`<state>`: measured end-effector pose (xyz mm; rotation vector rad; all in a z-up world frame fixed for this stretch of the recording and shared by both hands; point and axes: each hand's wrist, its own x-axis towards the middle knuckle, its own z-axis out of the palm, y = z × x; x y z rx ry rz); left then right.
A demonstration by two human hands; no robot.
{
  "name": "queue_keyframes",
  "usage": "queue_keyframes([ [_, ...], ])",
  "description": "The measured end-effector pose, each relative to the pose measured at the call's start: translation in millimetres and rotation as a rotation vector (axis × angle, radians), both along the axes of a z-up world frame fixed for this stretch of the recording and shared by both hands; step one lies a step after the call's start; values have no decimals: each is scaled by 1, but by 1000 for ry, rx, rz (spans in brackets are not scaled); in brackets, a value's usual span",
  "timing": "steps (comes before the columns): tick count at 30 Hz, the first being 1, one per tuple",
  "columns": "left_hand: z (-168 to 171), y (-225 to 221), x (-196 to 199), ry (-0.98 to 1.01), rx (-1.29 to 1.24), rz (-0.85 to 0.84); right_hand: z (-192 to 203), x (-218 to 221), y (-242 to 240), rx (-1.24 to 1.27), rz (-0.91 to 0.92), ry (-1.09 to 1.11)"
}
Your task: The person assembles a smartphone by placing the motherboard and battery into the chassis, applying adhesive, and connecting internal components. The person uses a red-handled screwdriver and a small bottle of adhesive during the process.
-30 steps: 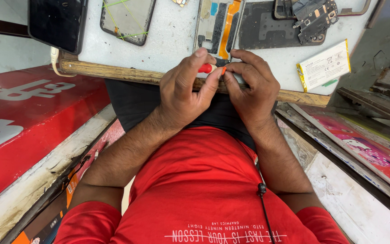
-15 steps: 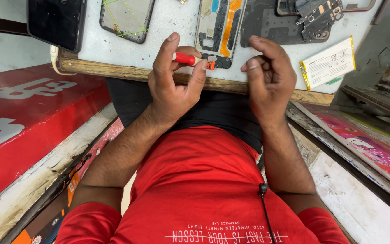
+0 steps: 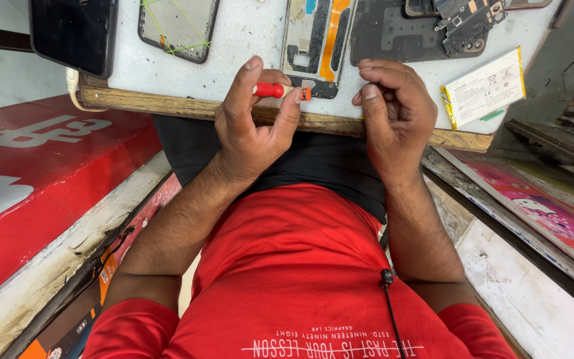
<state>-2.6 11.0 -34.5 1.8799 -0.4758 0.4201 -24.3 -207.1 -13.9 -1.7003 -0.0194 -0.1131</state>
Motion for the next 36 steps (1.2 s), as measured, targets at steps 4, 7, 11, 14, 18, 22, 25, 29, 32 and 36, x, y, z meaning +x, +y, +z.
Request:
queue_keyframes([
  [4,1,1,0,-16,14,-13,-1,2,-1,-41,10,-28],
  [7,1,1,2,-46,43,-11,-1,2,0,-33,7,-25],
  [11,2,-1,7,-112,84,-37,1,2,0,-39,11,-20],
  [14,5,0,7,-154,120,-47,3,2,2,-45,8,-15],
  [18,7,1,6,-177,141,-61,4,2,2,-36,5,-15],
  [22,5,1,5,-178,133,-57,5,2,2,-43,11,-13],
  [25,5,1,5,-172,151,-58,6,3,4,-54,12,-18],
  [29,16,1,11,-180,196,-146,11,6,8,-127,10,-27],
  [32,34,3,19,-204,247,-302,16,10,14,-338,17,-129],
  [36,57,2,28,-241,233,-376,23,13,24,-540,21,-171],
])
